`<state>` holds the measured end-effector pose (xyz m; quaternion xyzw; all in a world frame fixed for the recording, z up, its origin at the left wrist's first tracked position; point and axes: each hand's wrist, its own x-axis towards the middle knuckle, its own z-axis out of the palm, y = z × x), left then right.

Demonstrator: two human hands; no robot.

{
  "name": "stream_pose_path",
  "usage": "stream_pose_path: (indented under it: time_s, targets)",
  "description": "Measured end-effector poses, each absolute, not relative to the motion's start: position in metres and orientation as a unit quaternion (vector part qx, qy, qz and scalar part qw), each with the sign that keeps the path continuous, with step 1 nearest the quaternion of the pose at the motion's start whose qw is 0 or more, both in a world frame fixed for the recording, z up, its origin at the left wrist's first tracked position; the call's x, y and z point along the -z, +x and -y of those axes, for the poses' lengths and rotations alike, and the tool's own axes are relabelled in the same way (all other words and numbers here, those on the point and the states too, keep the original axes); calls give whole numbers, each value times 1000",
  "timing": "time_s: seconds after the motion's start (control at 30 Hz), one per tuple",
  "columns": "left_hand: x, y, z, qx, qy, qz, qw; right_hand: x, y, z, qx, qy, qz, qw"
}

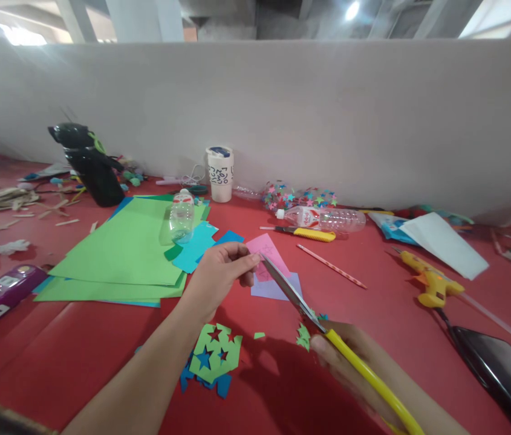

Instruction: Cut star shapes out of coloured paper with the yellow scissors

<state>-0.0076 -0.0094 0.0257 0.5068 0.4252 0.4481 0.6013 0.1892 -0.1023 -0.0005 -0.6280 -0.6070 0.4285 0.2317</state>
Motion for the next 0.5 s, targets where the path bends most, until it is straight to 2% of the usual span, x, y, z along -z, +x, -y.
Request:
stream_pose_path:
  time_s: [0.27,0.5]
  targets:
    - [-18,-2,12,-471,414,-365,688,-2,179,105,-444,-656,545,274]
    - [-22,-2,12,-498,489,-414,584,-3,181,106,-453,-651,556,250]
